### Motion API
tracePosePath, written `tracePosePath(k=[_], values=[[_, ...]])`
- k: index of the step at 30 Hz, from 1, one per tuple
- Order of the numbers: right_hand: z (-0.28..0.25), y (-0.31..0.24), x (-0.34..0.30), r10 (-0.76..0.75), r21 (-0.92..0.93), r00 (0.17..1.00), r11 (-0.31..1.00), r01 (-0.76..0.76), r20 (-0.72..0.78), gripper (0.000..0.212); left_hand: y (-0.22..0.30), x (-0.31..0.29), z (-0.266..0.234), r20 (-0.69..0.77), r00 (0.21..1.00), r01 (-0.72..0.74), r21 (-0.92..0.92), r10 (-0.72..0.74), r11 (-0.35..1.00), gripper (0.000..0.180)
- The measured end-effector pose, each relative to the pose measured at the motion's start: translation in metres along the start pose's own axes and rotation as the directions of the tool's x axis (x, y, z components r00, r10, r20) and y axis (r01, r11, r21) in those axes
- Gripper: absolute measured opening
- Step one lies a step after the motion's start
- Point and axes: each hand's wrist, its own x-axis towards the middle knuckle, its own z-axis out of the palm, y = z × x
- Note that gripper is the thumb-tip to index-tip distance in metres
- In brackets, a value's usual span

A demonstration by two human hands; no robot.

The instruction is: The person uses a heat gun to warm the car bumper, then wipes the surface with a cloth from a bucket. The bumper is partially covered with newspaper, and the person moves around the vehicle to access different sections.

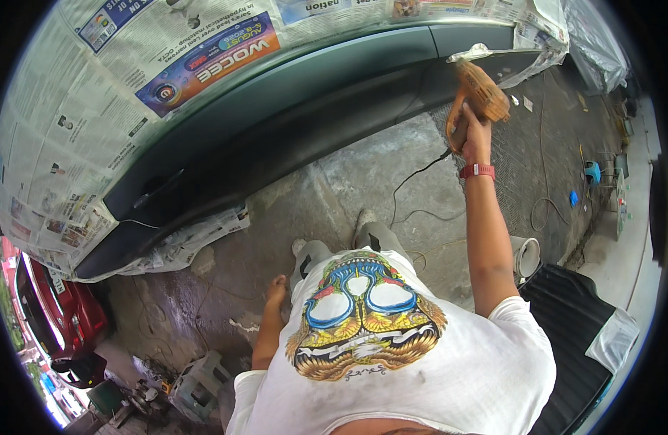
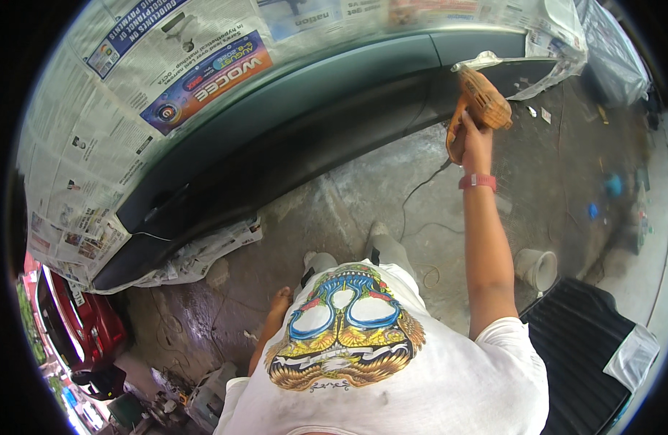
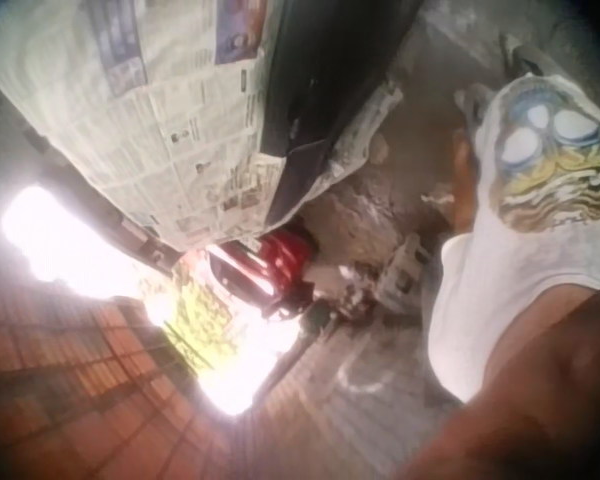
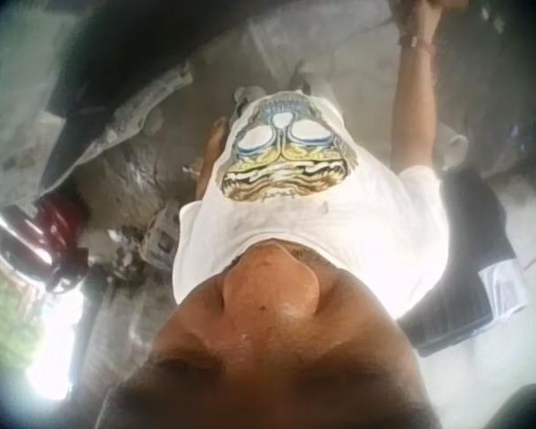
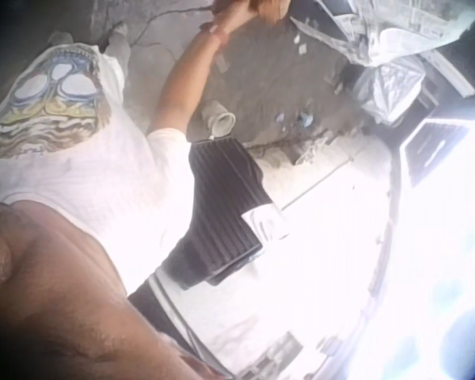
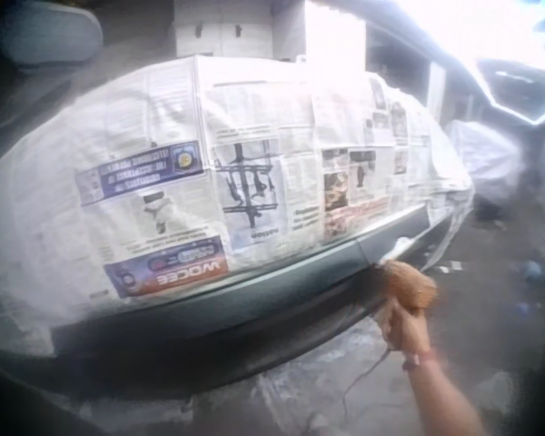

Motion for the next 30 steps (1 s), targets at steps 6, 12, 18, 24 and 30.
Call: tracePosePath(k=[6,12,18,24,30], values=[[0.011,0.064,-0.055,0.193,-0.151,0.980,0.971,-0.183,0.055,0.045,0.007,-0.011,-0.001,-0.025,0.996,-0.088,0.047,0.090,0.995,0.054],[0.077,0.105,-0.188,0.312,-0.392,0.871,0.907,-0.153,0.381,0.045,0.042,-0.051,-0.016,-0.088,0.989,-0.097,0.226,0.119,0.969,0.054],[0.163,0.115,-0.294,0.305,-0.351,0.639,0.935,-0.059,0.706,0.040,0.012,-0.051,-0.061,-0.119,0.990,-0.048,0.179,0.070,0.983,0.053],[0.241,0.108,-0.353,0.212,-0.226,0.412,0.974,-0.015,0.886,0.052,-0.048,-0.043,-0.106,-0.017,0.999,0.045,-0.072,-0.047,0.996,0.058],[0.244,0.065,-0.343,0.327,-0.316,0.391,0.944,-0.094,0.861,0.053,-0.015,-0.076,-0.116,-0.061,0.998,0.037,0.247,-0.023,0.968,0.055]])
